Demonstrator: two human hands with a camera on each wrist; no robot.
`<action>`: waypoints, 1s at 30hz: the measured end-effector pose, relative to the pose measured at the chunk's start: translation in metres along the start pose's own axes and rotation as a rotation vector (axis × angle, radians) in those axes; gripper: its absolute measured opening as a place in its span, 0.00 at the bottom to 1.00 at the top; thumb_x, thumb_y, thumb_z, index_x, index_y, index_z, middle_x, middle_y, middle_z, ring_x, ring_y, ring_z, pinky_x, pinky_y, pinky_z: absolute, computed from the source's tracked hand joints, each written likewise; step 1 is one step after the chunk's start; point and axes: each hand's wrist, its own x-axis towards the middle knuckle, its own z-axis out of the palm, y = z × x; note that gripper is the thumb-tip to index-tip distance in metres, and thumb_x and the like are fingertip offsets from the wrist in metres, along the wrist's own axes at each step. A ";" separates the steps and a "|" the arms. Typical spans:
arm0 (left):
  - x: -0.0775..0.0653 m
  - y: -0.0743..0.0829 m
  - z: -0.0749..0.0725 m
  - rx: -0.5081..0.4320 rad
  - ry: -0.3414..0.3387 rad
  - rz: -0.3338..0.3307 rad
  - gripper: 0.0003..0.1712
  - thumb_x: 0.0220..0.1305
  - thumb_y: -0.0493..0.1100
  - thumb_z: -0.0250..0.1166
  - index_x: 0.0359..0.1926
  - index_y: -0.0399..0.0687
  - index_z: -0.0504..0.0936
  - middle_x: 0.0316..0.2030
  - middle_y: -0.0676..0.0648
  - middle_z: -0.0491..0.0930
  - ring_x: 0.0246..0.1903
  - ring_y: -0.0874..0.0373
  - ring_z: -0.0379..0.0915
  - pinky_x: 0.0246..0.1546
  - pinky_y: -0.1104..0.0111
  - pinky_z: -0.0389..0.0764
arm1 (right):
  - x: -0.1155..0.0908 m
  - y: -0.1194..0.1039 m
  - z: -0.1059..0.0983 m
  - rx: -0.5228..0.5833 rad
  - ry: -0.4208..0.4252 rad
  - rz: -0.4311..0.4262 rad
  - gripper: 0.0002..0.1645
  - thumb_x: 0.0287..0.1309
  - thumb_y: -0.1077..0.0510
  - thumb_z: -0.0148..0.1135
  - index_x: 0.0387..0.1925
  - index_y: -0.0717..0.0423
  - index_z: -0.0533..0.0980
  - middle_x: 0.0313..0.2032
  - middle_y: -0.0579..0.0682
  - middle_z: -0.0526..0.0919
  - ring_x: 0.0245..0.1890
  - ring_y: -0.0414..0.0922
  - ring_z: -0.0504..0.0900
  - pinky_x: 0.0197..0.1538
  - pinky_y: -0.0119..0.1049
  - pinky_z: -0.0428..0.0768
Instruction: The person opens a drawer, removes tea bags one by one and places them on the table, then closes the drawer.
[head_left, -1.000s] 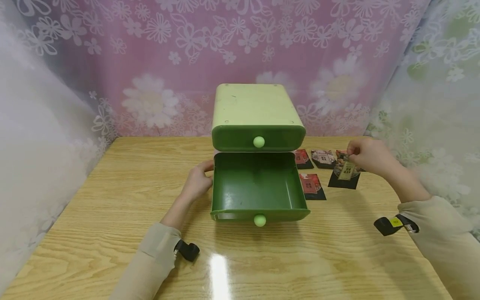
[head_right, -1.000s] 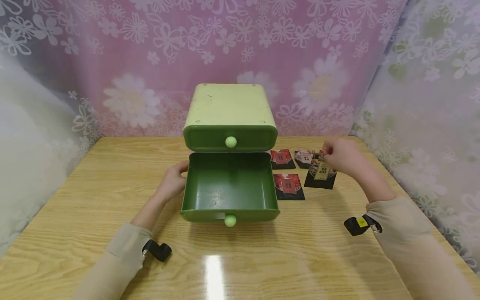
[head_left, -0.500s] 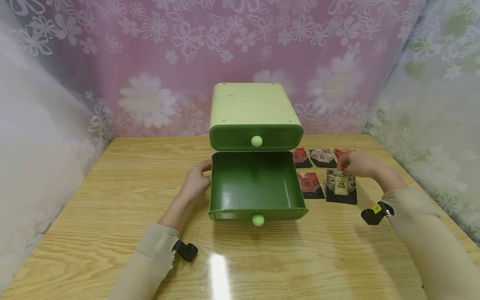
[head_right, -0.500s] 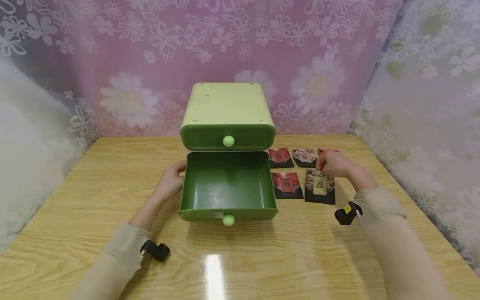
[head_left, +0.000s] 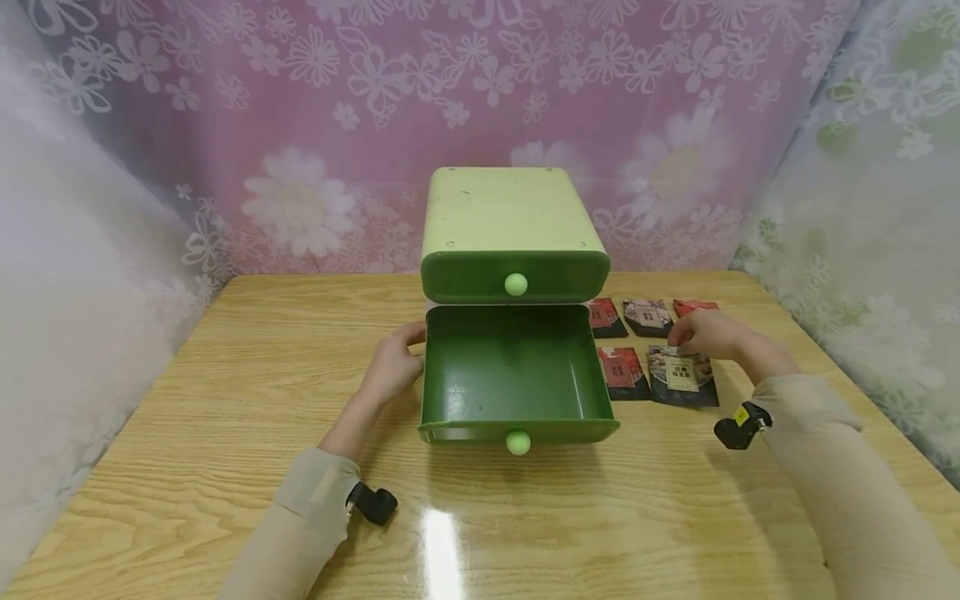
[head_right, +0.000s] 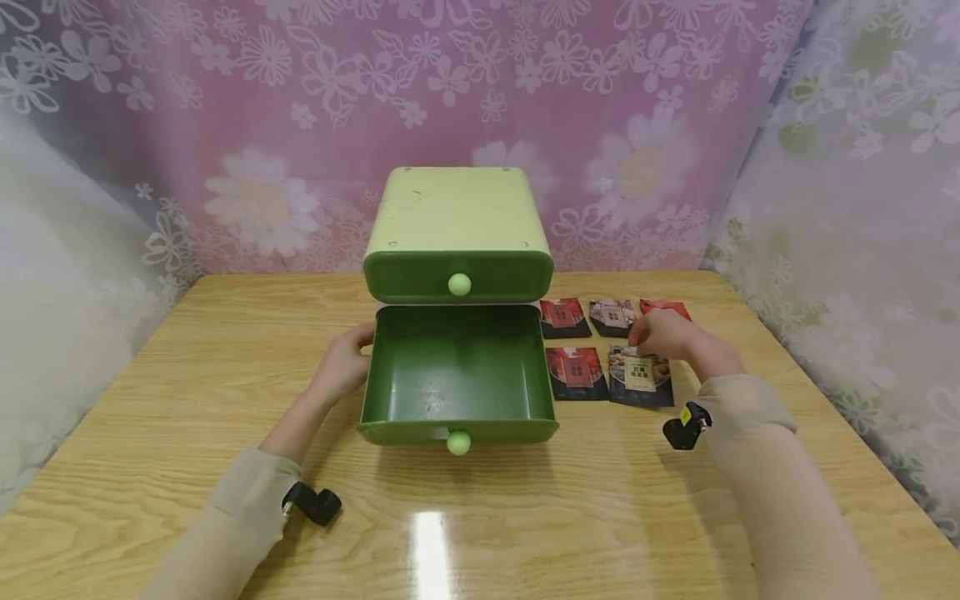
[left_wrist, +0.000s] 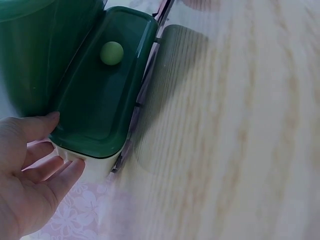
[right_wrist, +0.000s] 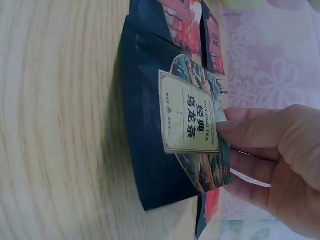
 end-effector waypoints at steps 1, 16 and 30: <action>0.000 0.000 0.000 0.002 0.001 -0.001 0.25 0.53 0.30 0.61 0.55 0.41 0.77 0.53 0.38 0.77 0.57 0.45 0.70 0.56 0.55 0.72 | 0.001 0.000 0.000 -0.005 0.005 -0.005 0.07 0.55 0.69 0.58 0.35 0.68 0.79 0.33 0.56 0.81 0.28 0.44 0.75 0.31 0.40 0.76; -0.001 0.002 -0.002 -0.002 -0.002 -0.010 0.24 0.55 0.31 0.60 0.55 0.42 0.77 0.54 0.38 0.76 0.57 0.44 0.69 0.56 0.52 0.71 | 0.014 0.001 0.013 -0.048 0.010 0.012 0.08 0.58 0.67 0.54 0.37 0.66 0.78 0.32 0.56 0.82 0.26 0.44 0.77 0.30 0.42 0.78; -0.001 0.001 0.000 0.009 0.026 0.009 0.21 0.54 0.32 0.62 0.51 0.42 0.80 0.54 0.39 0.76 0.54 0.45 0.72 0.55 0.53 0.73 | 0.012 -0.001 0.019 -0.022 0.017 0.042 0.09 0.60 0.66 0.54 0.39 0.68 0.77 0.32 0.58 0.80 0.23 0.43 0.77 0.25 0.39 0.78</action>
